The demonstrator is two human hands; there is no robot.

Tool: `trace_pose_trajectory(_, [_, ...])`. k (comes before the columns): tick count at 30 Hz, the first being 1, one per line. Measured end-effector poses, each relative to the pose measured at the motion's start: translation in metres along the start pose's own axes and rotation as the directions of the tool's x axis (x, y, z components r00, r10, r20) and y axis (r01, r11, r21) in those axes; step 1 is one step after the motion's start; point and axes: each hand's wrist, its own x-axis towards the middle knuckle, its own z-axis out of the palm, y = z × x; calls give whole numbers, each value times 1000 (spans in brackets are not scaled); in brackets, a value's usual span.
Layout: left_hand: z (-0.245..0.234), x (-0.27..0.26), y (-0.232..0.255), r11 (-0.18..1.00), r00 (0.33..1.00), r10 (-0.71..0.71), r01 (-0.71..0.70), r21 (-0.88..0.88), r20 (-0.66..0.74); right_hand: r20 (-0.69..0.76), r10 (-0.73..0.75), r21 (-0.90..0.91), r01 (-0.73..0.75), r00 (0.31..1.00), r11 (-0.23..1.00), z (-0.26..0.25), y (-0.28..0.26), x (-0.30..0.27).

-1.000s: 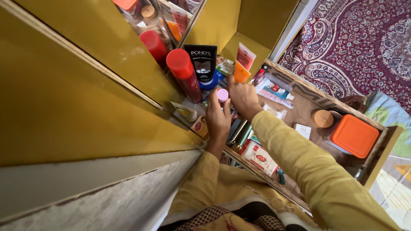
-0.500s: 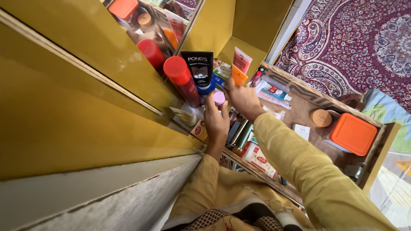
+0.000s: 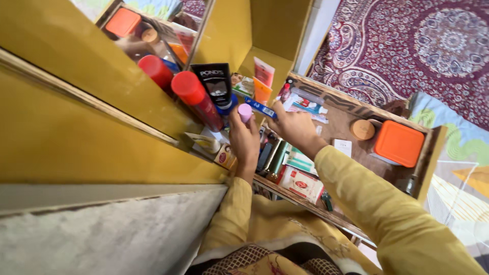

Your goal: The person handles items in a wooden drawer, picking up an orange container, a camera, and a round filter, and later placing a white box into the drawer.

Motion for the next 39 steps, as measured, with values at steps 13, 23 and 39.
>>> trace_pose_trajectory(13, [-17,-80,59,985,956,-54,99,-143,289,299,348,162,-407,889,899,-152,74,-183])
trace_pose_trajectory(23, [75,-209,64,968,307,251,-83,-237,918,559,511,116,-672,653,731,-166,80,-319])
trace_pose_trajectory(39, [146,-267,19,999,-54,49,7,-48,997,589,395,-265,-293,705,919,-136,85,-370])
